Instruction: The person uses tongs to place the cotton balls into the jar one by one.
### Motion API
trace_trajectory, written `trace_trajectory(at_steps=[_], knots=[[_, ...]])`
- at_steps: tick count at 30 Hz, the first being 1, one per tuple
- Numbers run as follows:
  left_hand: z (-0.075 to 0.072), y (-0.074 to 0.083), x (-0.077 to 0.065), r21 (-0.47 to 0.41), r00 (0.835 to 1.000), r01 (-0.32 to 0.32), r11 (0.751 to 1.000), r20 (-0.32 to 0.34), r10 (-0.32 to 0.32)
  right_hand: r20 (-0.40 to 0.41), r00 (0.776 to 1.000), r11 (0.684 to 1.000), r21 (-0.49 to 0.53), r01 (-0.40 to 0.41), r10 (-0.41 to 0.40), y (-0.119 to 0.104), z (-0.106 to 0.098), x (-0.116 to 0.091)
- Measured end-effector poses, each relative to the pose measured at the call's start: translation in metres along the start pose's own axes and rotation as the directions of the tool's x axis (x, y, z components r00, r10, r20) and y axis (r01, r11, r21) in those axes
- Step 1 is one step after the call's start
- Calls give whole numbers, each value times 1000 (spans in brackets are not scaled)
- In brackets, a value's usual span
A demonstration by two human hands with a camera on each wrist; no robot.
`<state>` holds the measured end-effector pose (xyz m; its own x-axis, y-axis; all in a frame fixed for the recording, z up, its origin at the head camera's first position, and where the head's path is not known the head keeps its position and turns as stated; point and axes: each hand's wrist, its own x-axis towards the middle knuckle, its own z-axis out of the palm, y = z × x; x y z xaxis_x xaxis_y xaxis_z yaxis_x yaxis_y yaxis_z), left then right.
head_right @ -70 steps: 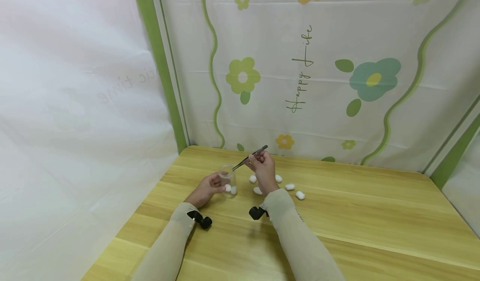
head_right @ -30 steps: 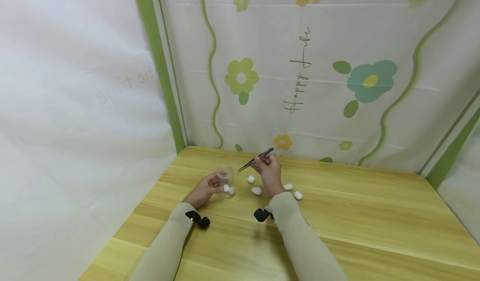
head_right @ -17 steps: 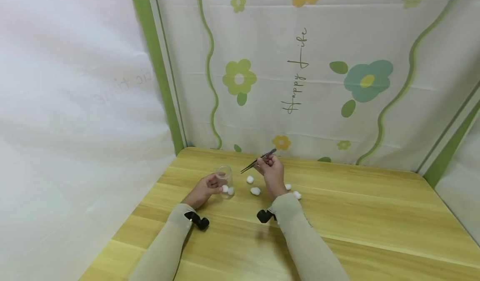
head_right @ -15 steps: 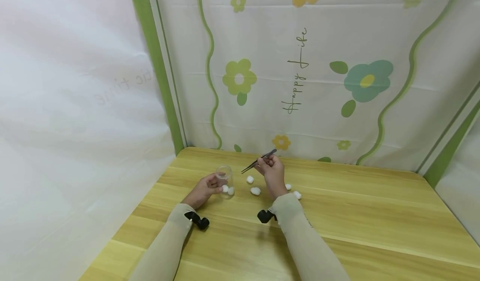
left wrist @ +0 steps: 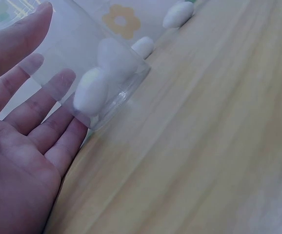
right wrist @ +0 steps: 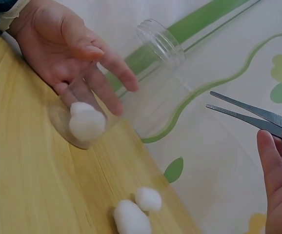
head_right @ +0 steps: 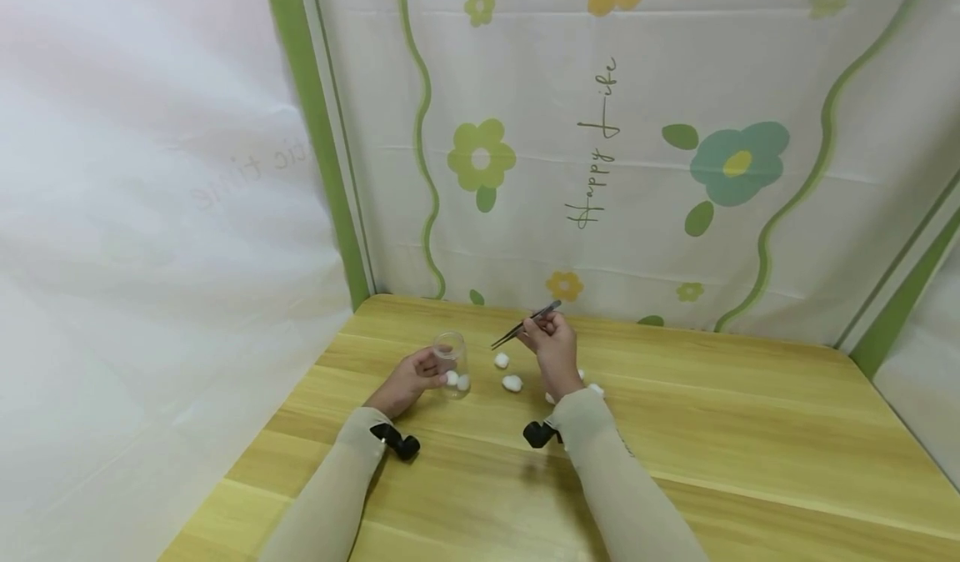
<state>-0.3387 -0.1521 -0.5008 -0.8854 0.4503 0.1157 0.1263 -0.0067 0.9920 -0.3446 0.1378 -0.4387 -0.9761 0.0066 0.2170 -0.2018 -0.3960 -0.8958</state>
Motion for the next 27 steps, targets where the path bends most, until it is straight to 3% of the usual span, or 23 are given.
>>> trace_trajectory(at_steps=[9, 20, 27], knots=[[1, 0, 0, 7, 1000, -9, 1000, -5, 9, -7, 1000, 999, -38, 22, -22, 1, -10, -2], [0, 0, -1, 6, 1000, -8, 1000, -5, 8, -67, 997, 997, -50, -51, 48, 5, -19, -11], [3, 2, -2, 3, 1000, 2, 1000, -10, -2, -71, 997, 996, -86, -35, 29, 10, -27, -17]])
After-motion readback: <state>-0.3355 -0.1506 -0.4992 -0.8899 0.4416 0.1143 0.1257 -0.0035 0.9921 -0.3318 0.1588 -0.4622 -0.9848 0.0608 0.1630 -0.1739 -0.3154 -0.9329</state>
